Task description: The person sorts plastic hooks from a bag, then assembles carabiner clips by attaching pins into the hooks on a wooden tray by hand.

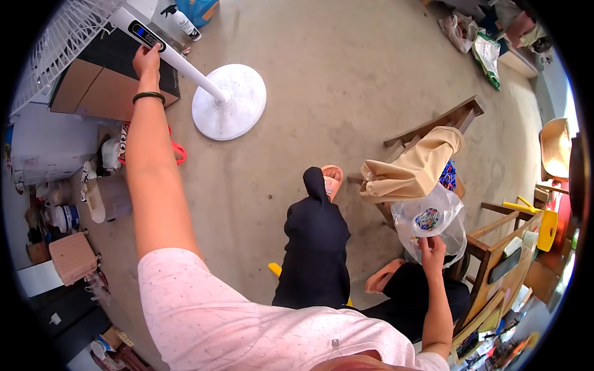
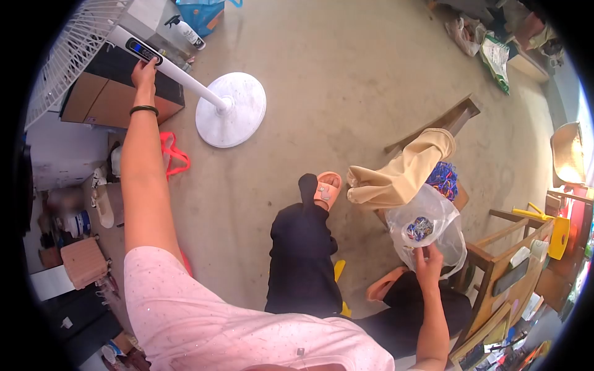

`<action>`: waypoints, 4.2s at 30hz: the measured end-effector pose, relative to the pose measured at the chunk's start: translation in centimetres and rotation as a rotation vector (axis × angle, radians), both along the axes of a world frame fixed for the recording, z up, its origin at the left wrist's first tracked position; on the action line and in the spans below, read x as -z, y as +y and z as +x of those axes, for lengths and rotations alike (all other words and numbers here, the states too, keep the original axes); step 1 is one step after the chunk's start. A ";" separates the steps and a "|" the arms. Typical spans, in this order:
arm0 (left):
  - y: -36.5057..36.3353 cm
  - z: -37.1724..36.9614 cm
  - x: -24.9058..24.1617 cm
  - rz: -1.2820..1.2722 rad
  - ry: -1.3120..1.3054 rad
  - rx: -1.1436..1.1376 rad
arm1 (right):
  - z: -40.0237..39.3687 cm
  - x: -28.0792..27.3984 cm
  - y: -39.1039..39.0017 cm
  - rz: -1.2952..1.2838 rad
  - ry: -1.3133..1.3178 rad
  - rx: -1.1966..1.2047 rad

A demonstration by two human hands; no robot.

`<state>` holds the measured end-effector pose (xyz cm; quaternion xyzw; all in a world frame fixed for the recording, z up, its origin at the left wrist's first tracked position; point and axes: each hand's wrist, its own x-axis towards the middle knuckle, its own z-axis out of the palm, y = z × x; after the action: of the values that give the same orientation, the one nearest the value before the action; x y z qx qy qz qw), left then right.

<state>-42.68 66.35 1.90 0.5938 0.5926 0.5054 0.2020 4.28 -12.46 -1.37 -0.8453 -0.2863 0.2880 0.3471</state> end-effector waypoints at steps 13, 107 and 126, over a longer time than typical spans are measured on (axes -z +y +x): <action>-1.7 0.6 -0.5 0.041 0.006 0.018 | -0.1 1.0 -1.1 -0.023 -0.051 -0.057; -64.7 38.7 -0.1 0.165 1.399 1.740 | 2.1 -3.8 -6.8 0.446 -0.638 -0.271; -61.9 36.4 1.7 0.132 1.271 1.549 | 3.8 7.1 5.9 0.074 -0.865 -0.768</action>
<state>-6.30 4.49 0.18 0.9856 0.0117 -0.1441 0.0880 8.07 -6.58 -8.48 -0.7090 -0.6982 0.0114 0.0986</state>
